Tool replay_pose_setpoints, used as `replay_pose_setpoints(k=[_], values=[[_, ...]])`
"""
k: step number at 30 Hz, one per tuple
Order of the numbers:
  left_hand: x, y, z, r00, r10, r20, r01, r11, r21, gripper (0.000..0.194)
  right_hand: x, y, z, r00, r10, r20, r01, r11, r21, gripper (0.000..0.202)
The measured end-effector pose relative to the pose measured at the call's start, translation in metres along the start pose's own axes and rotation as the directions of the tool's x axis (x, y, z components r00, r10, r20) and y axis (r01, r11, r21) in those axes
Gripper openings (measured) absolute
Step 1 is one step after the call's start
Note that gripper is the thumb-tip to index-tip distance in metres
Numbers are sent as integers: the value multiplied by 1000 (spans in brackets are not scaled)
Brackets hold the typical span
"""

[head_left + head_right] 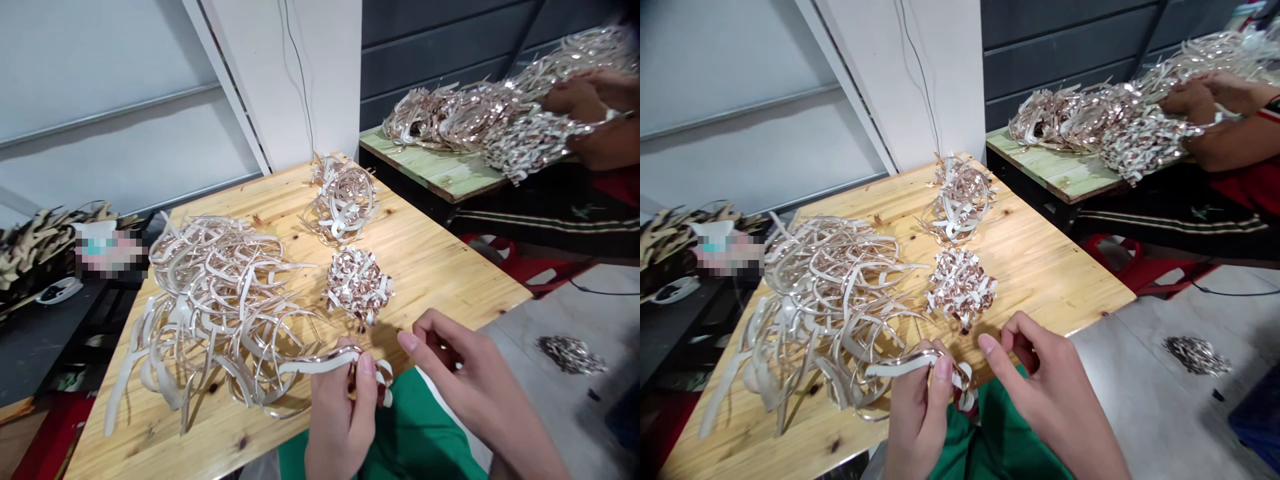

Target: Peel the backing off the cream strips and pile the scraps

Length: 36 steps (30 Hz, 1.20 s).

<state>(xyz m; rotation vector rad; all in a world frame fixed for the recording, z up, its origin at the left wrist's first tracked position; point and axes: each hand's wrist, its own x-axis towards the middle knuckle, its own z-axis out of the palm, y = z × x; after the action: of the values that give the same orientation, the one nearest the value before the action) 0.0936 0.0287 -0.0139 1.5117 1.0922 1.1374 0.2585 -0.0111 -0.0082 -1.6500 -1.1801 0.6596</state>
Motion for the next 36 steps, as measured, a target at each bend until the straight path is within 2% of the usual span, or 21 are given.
replay_pose_setpoints(k=[3, 6, 8, 11, 14, 16, 21, 26, 28, 32, 36], values=[[-8, 7, 5, 998, -64, -9, 64, 996, -63, 31, -4, -7, -7, 991, -135, 1, 135, 990, 26, 7], [-14, 10, 8, 993, -116, -14, 114, 986, -118, 27, -8, -17, -7, 970, -218, 112, 209, 974, 87, 8], [-14, 9, 7, 994, -105, 20, 107, 988, -112, 27, -10, -20, -8, 962, -236, 141, 225, 970, 87, 10], [-9, 5, 1, 988, -2, 152, 7, 999, -31, 27, -11, -21, -10, 957, -257, 132, 253, 966, 48, 14], [-2, 1, -7, 936, 77, 343, -112, 990, 83, 29, -13, -19, -12, 956, -267, 121, 266, 964, 25, 14], [0, -1, -11, 908, 78, 412, -144, 981, 132, 31, -14, -18, -12, 957, -264, 121, 263, 965, 20, 14], [2, 0, -11, 902, 83, 425, -186, 960, 207, 32, -15, -16, -11, 951, -278, 138, 281, 960, -6, 21], [4, 3, -10, 895, 123, 429, -282, 901, 329, 30, -15, -16, -8, 933, -313, 177, 329, 942, -68, 24], [4, 4, -11, 886, 104, 452, -297, 877, 379, 29, -16, -16, -5, 924, -327, 197, 352, 930, -109, 23], [3, 8, -17, 847, -18, 531, -299, 810, 504, 30, -19, -17, -3, 881, -346, 324, 432, 867, -250, 19], [-1, 10, -21, 816, -72, 573, -329, 758, 564, 35, -17, -21, -8, 777, -382, 500, 598, 696, -397, 32]])
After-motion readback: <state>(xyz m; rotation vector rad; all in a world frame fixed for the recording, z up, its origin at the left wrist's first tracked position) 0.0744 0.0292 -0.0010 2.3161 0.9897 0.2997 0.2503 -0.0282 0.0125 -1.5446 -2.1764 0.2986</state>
